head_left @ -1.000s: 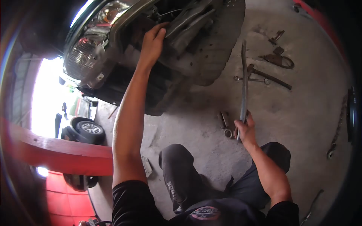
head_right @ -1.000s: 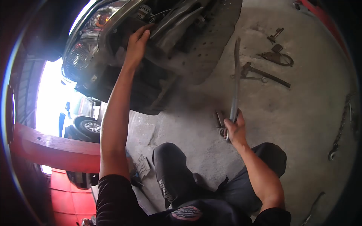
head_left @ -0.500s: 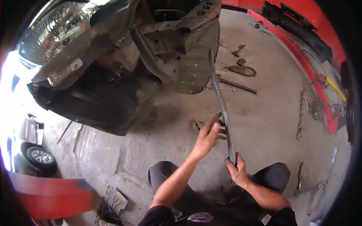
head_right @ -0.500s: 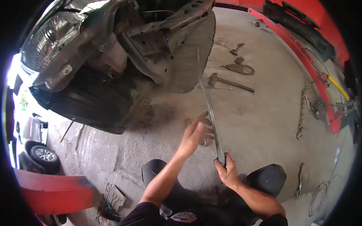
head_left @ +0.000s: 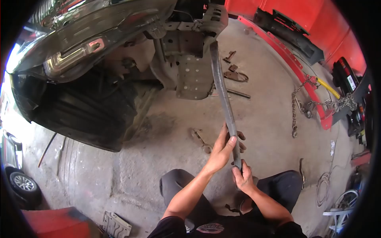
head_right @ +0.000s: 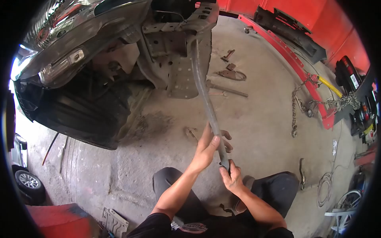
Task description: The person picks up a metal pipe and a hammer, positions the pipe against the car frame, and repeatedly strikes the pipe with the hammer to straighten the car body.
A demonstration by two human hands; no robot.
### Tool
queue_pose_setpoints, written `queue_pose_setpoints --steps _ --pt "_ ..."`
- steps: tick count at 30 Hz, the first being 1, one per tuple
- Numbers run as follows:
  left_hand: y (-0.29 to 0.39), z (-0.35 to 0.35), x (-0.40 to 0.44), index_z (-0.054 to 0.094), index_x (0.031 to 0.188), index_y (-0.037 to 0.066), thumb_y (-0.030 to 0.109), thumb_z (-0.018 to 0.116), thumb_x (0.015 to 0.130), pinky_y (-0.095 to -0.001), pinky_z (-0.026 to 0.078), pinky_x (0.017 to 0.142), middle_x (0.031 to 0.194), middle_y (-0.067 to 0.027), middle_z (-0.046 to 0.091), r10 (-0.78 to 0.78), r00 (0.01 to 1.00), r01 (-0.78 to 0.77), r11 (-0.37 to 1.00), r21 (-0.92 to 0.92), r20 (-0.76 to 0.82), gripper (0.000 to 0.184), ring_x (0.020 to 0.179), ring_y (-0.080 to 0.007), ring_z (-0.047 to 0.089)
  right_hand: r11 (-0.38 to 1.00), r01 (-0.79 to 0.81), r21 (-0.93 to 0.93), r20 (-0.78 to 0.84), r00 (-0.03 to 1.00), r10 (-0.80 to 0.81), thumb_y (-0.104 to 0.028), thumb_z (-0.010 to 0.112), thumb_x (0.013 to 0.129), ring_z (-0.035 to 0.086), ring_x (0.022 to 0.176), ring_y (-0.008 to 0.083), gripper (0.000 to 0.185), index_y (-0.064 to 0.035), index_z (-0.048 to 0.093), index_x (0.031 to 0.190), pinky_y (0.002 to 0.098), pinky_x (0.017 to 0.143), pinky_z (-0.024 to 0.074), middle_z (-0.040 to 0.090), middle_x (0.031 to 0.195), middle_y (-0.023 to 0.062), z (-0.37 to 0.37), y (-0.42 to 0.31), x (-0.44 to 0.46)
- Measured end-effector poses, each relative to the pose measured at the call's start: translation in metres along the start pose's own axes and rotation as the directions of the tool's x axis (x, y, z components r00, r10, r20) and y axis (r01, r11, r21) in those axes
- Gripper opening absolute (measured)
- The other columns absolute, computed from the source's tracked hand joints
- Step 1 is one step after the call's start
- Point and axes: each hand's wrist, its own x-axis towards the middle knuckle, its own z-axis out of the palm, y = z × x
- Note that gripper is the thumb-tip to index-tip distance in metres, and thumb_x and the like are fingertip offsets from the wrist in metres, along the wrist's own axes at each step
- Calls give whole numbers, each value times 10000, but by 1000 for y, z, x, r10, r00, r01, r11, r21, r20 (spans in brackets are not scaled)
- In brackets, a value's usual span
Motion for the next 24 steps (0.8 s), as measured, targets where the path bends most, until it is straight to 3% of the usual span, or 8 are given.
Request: queue_pose_setpoints --steps 4,7,13,16,19,21,23,24 --pt "15 0 0 -21 1594 117 206 409 1056 -347 542 741 1121 -160 564 37 999 -37 999 -21 9 694 816 -196 640 964 190 -185 -131 968 -215 -325 596 973 565 469 263 357 19 513 1022 385 494 426 541 563 115 15 -21 12" --pt "19 -4 5 -39 1597 134 193 411 1054 -346 540 730 1099 -159 561 61 998 -61 998 -16 26 708 787 -191 636 998 -5 -56 -108 994 -1 -304 588 976 566 470 296 339 23 513 1019 403 499 428 541 553 124 18 -24 15" --pt "18 -11 8 15 1590 94 272 420 1054 -343 551 688 1058 -181 582 89 996 -89 996 14 -18 694 770 -219 669 991 -6 -137 -140 990 -13 -287 578 980 556 464 324 328 33 509 1000 419 498 424 521 537 152 27 -34 23" --pt "13 -14 -3 82 1580 71 259 424 1057 -346 547 702 1033 -154 596 56 995 -54 998 17 -84 653 769 -214 665 993 -30 -114 -106 994 17 -290 558 992 561 479 305 341 40 491 1044 418 503 431 526 550 151 40 -36 19" --pt "4 -21 -23 254 1513 -13 285 461 1061 -322 518 734 913 -100 605 38 991 -27 996 88 -132 580 770 -172 613 981 -190 -36 -9 982 190 -274 519 1003 585 552 194 320 38 486 1059 348 518 462 577 648 94 49 -72 15" --pt "9 -27 -39 392 1423 -32 311 451 1065 -321 517 735 795 -67 596 -59 987 67 996 51 -151 500 725 -162 601 992 -125 -14 77 989 126 -256 509 1001 637 657 270 335 61 493 1109 390 612 502 611 712 166 52 -90 18" --pt "15 -27 -45 458 1336 -37 327 445 1066 -314 517 713 756 -59 584 -7 978 26 996 87 -210 453 695 -154 590 998 -63 -18 159 985 65 -266 516 1000 662 705 331 360 69 505 1132 418 653 517 638 761 217 54 -90 16" --pt "17 -26 -47 490 1293 -39 335 442 1067 -310 518 702 736 -55 578 24 971 3 994 108 -240 439 680 -150 584 987 -66 -145 271 957 103 -299 541 990 665 814 413 387 66 544 1118 447 727 524 664 882 263 41 -108 22"
